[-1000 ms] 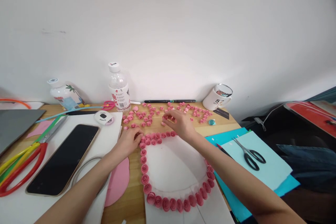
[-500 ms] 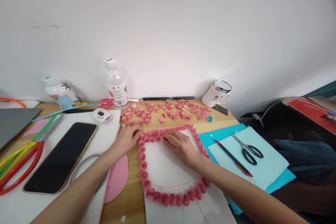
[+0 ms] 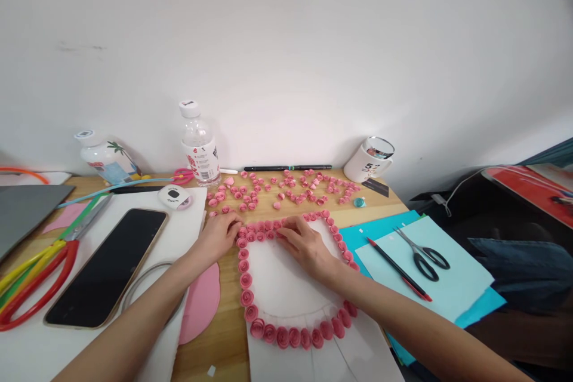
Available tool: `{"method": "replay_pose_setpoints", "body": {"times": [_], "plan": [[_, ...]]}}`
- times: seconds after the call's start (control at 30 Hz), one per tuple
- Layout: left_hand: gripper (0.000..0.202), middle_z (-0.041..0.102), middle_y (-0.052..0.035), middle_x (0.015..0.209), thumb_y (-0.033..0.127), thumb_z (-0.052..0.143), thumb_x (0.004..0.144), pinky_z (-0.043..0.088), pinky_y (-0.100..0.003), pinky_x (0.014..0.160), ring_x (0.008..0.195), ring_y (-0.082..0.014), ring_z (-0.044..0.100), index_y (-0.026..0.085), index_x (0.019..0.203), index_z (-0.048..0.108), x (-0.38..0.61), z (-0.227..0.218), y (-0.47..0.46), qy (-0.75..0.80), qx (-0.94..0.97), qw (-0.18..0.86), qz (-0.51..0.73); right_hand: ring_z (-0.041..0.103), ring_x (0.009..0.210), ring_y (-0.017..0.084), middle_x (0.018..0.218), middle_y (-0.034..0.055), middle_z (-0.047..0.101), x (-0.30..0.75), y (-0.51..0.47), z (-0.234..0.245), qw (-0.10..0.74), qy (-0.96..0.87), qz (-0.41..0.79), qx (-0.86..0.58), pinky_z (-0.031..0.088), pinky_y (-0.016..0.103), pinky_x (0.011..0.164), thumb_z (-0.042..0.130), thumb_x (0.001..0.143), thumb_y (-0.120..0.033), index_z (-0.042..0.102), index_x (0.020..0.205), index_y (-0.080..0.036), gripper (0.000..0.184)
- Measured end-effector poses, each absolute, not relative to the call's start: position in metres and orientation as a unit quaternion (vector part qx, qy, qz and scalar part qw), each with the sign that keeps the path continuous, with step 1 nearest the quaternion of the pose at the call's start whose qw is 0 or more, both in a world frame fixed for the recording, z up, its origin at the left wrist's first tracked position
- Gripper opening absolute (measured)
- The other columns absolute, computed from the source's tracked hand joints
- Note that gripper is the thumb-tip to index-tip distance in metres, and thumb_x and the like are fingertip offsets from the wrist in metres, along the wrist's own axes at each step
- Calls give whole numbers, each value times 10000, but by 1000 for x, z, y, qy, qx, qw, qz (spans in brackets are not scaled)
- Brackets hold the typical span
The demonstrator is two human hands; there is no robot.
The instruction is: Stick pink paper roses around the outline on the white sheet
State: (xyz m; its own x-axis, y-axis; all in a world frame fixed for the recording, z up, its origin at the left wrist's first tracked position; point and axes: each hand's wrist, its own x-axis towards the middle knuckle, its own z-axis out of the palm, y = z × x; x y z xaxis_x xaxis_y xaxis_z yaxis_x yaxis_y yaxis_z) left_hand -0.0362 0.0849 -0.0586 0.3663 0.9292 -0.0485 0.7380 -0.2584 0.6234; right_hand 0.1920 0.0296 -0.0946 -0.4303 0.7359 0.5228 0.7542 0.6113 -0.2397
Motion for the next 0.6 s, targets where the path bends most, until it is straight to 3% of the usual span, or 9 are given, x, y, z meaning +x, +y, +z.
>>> {"method": "replay_pose_setpoints", "body": {"times": [0.4,0.6], "plan": [[153,640,4,631,211,467,783,419,-273,637,568,-152,558,185,725,606,-35,-57,84,531,775,298,171,585,712,158,863,85,591,195,31,-103,295,-861,-30,-412,502,257,588,429,927,-166,605,954,-160,179],[149,648,2,643,229,473,776,419,-270,624,568,-150,562,185,720,604,-36,-57,83,529,773,302,178,562,729,162,861,83,571,198,30,-102,248,-887,-40,-387,484,259,593,355,927,-103,612,946,-165,265]]}}
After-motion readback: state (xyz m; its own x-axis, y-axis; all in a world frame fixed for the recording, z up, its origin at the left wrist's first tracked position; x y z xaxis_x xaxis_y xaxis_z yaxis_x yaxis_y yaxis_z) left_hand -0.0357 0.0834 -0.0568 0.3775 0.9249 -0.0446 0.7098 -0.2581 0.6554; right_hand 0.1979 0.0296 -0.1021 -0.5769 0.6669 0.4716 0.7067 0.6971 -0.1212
